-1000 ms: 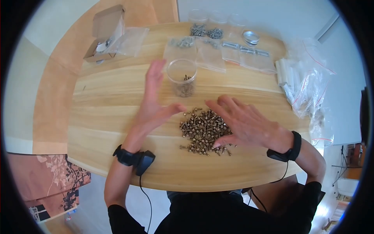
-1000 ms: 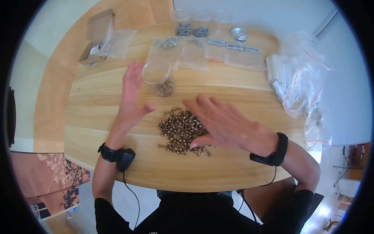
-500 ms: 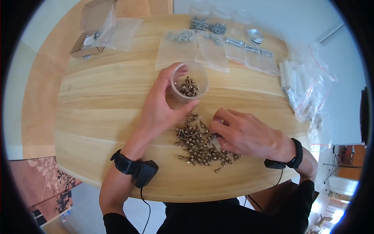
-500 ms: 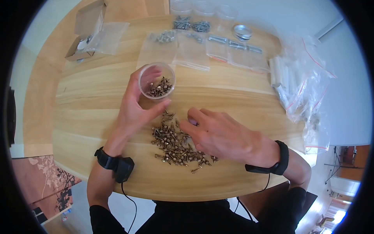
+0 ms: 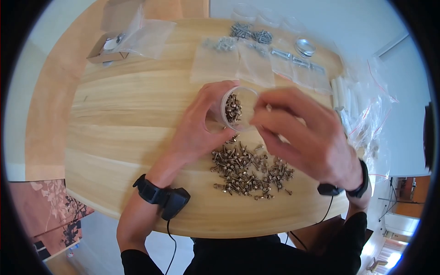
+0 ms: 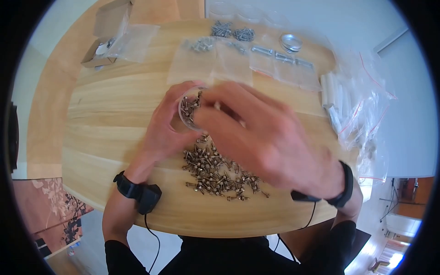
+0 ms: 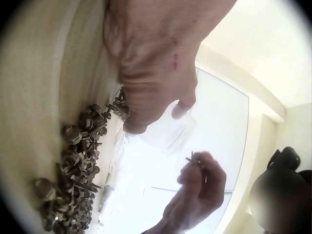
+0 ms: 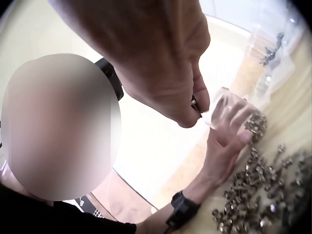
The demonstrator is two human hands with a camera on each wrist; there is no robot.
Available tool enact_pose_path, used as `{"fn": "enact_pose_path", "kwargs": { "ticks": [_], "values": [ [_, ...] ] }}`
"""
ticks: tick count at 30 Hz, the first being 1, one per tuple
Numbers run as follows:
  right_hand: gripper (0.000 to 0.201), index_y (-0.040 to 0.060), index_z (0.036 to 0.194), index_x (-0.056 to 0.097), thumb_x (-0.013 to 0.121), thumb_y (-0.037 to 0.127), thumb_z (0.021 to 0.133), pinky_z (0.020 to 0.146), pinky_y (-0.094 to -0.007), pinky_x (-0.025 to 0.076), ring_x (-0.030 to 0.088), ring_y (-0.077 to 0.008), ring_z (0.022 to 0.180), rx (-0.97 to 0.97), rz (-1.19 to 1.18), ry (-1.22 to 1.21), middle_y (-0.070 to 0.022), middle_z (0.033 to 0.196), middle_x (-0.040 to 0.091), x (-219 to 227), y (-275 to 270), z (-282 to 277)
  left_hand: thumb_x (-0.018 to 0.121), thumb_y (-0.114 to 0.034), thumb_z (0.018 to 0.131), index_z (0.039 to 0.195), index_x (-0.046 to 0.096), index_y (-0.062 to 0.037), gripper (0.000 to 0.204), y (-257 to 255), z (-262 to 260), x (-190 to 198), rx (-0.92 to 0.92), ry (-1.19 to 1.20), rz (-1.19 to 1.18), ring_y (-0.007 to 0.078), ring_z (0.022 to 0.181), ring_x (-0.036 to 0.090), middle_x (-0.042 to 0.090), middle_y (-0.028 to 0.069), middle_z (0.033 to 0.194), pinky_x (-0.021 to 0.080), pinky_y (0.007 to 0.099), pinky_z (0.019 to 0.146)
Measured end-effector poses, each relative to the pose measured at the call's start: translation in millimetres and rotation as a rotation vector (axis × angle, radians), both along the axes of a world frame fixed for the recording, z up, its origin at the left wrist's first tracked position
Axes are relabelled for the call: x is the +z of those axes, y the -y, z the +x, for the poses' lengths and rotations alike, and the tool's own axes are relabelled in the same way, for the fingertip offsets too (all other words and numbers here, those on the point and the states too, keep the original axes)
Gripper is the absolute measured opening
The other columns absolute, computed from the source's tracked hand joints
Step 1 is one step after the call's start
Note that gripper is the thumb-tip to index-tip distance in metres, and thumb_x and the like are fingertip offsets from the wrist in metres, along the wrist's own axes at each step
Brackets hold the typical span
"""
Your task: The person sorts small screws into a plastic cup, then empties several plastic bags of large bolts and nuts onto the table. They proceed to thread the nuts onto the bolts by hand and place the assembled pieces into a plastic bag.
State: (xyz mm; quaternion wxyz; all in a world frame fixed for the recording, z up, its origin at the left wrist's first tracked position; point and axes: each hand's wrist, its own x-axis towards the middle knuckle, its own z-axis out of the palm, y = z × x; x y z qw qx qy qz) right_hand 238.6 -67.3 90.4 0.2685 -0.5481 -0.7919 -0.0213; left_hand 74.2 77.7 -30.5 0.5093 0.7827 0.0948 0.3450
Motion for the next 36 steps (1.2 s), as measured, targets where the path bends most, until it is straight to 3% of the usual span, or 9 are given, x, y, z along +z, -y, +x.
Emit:
{"fn": "enact_pose_path", "kwargs": {
  "ticks": [5, 10, 13, 15, 22, 24, 31, 33, 36],
  "values": [
    [0.023, -0.0002, 0.098, 0.069, 0.077, -0.003, 0.077, 0.068, -0.0340, 0.057, 0.068, -0.0254, 0.085, 0.115, 0.043, 0.171, -0.0120, 0.101, 0.066, -12.3, -35.7, 2.7, 0.082, -0.007, 0.075, 0.144, 0.050, -0.0121, 0.077, 0.8, -0.9, -3.3, 0.014, -0.017, -0.136, 0.0245, 0.126, 0.058, 0.057, 0.0087, 0.138, 0.051, 0.0367, 0.100],
    [0.017, 0.0001, 0.092, 0.067, 0.080, 0.008, 0.082, 0.062, -0.0322, 0.055, 0.065, -0.0246, 0.079, -0.069, 0.144, 0.076, -0.0140, 0.098, 0.066, -10.6, -5.3, 9.5, 0.083, -0.009, 0.077, 0.145, 0.048, -0.0121, 0.076, -4.7, -1.5, -5.3, 0.074, -0.013, -0.071, 0.0229, 0.125, 0.059, 0.058, 0.0083, 0.138, 0.052, 0.0364, 0.098],
    [0.052, 0.0013, 0.115, 0.059, 0.073, 0.044, 0.089, 0.068, -0.0401, 0.056, 0.067, -0.0316, 0.085, -0.248, -0.304, 0.157, -0.0164, 0.110, 0.059, -36.4, 3.2, 19.9, 0.084, -0.010, 0.078, 0.145, 0.047, -0.0112, 0.077, -4.1, 1.4, -4.2, 0.117, 0.090, -0.179, 0.0216, 0.125, 0.059, 0.059, 0.0084, 0.137, 0.054, 0.0361, 0.095],
    [0.088, -0.0011, 0.126, 0.053, 0.057, 0.077, 0.086, 0.075, -0.0479, 0.056, 0.066, -0.0395, 0.094, -0.358, -0.582, 0.247, -0.0205, 0.113, 0.055, -59.2, -1.5, 18.2, 0.085, -0.008, 0.080, 0.149, 0.039, -0.0053, 0.084, -5.6, 1.7, -2.1, 0.143, 0.068, -0.159, 0.0239, 0.138, 0.050, 0.053, 0.0124, 0.141, 0.051, 0.0407, 0.110],
    [0.088, 0.0002, 0.123, 0.054, 0.061, 0.078, 0.082, 0.069, -0.0444, 0.057, 0.064, -0.0345, 0.099, -0.163, -0.430, 0.271, -0.0181, 0.115, 0.055, -67.2, -16.2, -33.1, 0.085, -0.007, 0.080, 0.149, 0.040, -0.0064, 0.082, -7.9, 1.9, -1.4, 0.199, 0.019, -0.133, 0.0229, 0.135, 0.052, 0.054, 0.0120, 0.140, 0.053, 0.0402, 0.106],
    [0.077, 0.0029, 0.119, 0.054, 0.065, 0.071, 0.084, 0.061, -0.0402, 0.056, 0.063, -0.0305, 0.091, -0.098, -0.436, 0.359, -0.0160, 0.118, 0.055, -66.4, -14.3, -42.4, 0.085, -0.011, 0.077, 0.144, 0.048, -0.0113, 0.076, -8.2, 4.8, -6.1, 0.305, 0.084, -0.109, 0.0210, 0.121, 0.062, 0.061, 0.0088, 0.133, 0.055, 0.0338, 0.084],
    [0.042, 0.0068, 0.108, 0.056, 0.077, 0.034, 0.085, 0.052, -0.0362, 0.053, 0.060, -0.0251, 0.085, -0.002, -0.375, 0.262, -0.0106, 0.104, 0.053, -78.3, -2.2, -44.5, 0.084, -0.009, 0.076, 0.142, 0.051, -0.0111, 0.073, -6.8, 1.7, -3.6, 0.270, 0.058, -0.070, 0.0197, 0.114, 0.063, 0.064, 0.0075, 0.128, 0.052, 0.0340, 0.086],
    [0.032, 0.0070, 0.108, 0.056, 0.075, 0.019, 0.085, 0.056, -0.0386, 0.055, 0.061, -0.0262, 0.086, 0.030, -0.437, 0.259, -0.0103, 0.100, 0.052, -75.8, 0.2, -36.5, 0.083, -0.006, 0.080, 0.147, 0.044, -0.0069, 0.078, -7.7, -0.9, 0.1, 0.158, -0.026, -0.083, 0.0211, 0.134, 0.052, 0.054, 0.0096, 0.139, 0.052, 0.0401, 0.107],
    [0.027, 0.0059, 0.110, 0.058, 0.071, 0.009, 0.086, 0.061, -0.0390, 0.057, 0.063, -0.0272, 0.089, 0.078, -0.435, 0.151, -0.0112, 0.100, 0.053, -70.0, 4.1, -25.5, 0.082, -0.004, 0.079, 0.147, 0.045, -0.0063, 0.077, -7.1, -1.6, 1.5, 0.127, -0.035, -0.018, 0.0207, 0.134, 0.052, 0.053, 0.0097, 0.140, 0.052, 0.0397, 0.107]
  ]
}}
